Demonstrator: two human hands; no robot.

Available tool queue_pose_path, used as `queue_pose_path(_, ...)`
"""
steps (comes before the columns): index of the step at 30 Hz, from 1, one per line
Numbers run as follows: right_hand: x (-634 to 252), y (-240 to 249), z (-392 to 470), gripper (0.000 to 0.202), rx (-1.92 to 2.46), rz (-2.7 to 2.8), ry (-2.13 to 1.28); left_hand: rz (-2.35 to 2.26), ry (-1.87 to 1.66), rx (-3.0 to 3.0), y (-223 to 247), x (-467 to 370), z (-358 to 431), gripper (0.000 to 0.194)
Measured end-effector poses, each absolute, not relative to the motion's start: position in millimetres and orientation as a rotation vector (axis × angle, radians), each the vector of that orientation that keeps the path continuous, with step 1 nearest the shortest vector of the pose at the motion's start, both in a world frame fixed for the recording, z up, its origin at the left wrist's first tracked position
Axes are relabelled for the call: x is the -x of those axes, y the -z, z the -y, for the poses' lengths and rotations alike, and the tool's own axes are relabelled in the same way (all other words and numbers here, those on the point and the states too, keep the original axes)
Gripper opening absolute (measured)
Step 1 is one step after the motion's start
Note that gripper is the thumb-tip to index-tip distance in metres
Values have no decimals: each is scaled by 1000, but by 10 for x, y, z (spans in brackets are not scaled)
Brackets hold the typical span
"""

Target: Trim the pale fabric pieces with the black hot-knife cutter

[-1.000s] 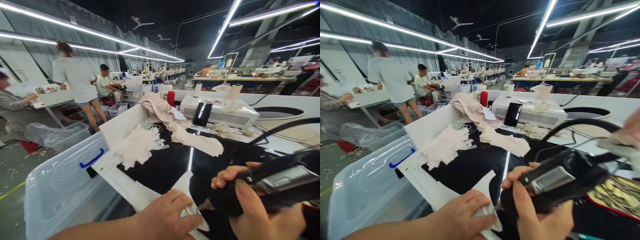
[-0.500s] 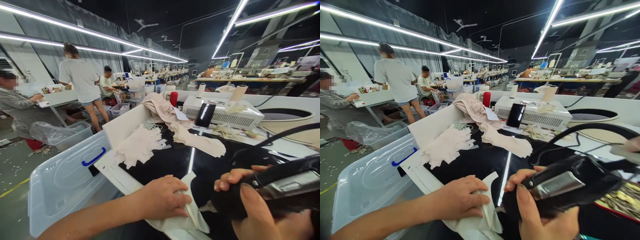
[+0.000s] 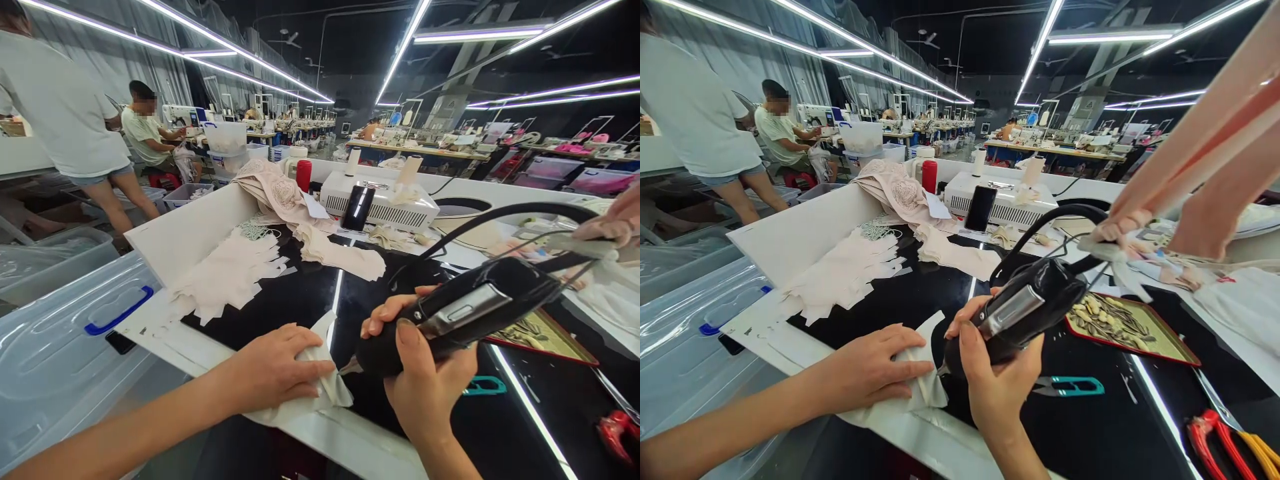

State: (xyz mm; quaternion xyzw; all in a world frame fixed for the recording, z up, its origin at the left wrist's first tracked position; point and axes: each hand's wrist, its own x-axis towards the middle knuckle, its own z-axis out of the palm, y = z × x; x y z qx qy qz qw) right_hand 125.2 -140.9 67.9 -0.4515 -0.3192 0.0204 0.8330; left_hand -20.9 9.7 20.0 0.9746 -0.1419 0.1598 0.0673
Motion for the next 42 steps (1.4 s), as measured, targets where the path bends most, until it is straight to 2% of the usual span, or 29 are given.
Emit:
queue_pose_path(28,-1302,-695,1184,36,943,649,17,383,-448,-2924,-119,234,-73,38)
queue_pose_path(37,-1282,-686,1178,35,986,656,-12,308,-524,-2972,-156,296,111,52)
queue_pose_path(42,-1262,-687,1201,37,976,655,-17,275,-566,-2958,-216,255,68,32)
